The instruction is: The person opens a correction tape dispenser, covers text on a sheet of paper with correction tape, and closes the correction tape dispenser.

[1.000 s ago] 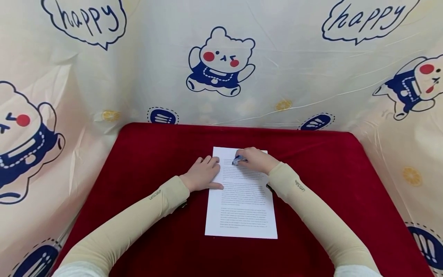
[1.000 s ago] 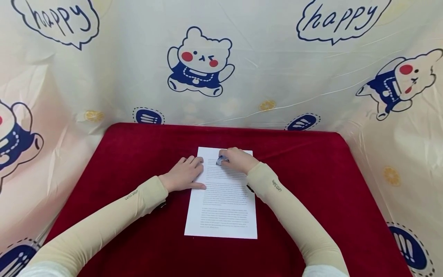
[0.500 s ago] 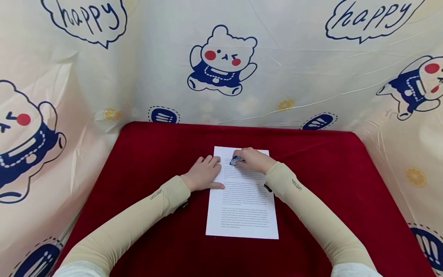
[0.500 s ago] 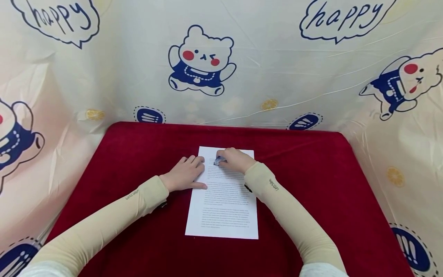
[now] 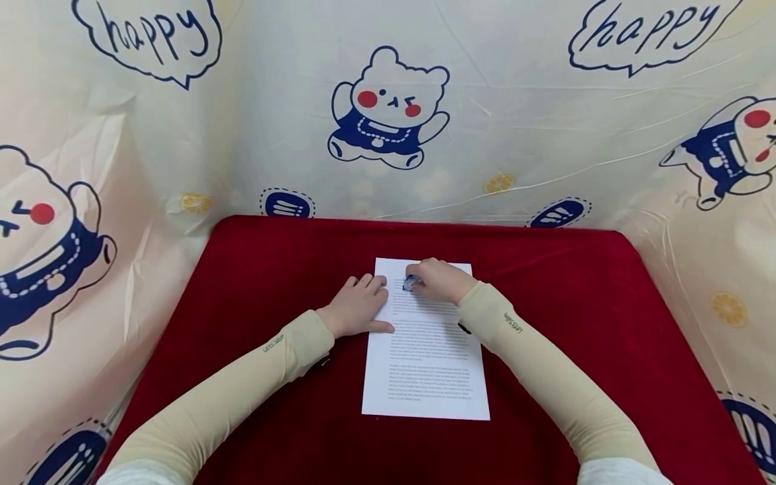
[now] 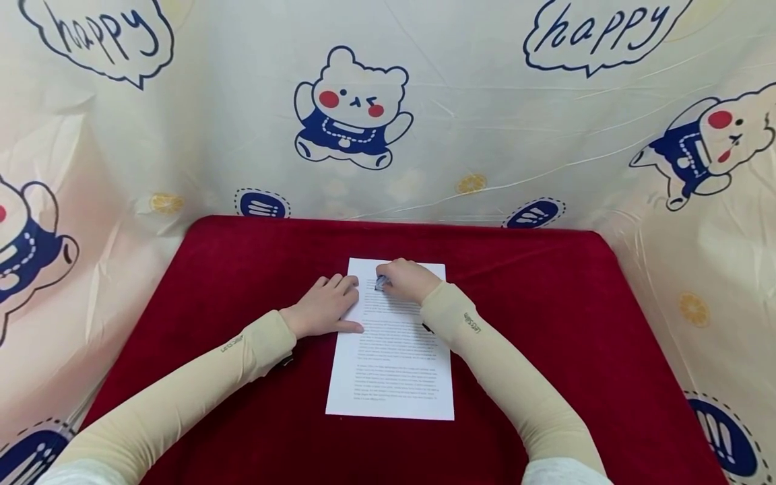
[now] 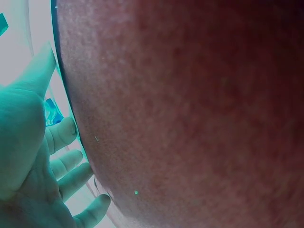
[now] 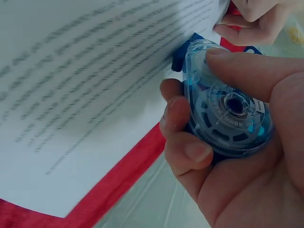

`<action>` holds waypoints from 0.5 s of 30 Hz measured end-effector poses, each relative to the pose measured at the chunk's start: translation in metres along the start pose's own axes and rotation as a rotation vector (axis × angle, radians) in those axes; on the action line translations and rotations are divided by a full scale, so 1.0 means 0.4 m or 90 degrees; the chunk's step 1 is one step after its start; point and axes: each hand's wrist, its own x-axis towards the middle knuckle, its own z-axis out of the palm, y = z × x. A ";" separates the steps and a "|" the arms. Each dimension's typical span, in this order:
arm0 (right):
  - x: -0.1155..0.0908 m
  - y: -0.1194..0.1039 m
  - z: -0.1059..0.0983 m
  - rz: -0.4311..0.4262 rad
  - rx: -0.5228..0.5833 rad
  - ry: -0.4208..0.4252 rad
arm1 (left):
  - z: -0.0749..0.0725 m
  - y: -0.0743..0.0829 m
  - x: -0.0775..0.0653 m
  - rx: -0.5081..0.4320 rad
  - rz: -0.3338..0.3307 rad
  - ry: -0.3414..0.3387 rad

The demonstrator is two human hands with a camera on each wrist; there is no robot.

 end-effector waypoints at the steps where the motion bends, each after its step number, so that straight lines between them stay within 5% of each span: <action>1: 0.001 -0.005 -0.002 0.002 -0.004 0.000 | -0.004 0.002 -0.002 0.001 0.003 0.005; 15: 0.003 -0.023 -0.002 0.027 -0.038 0.005 | 0.002 0.003 -0.001 0.005 0.002 0.018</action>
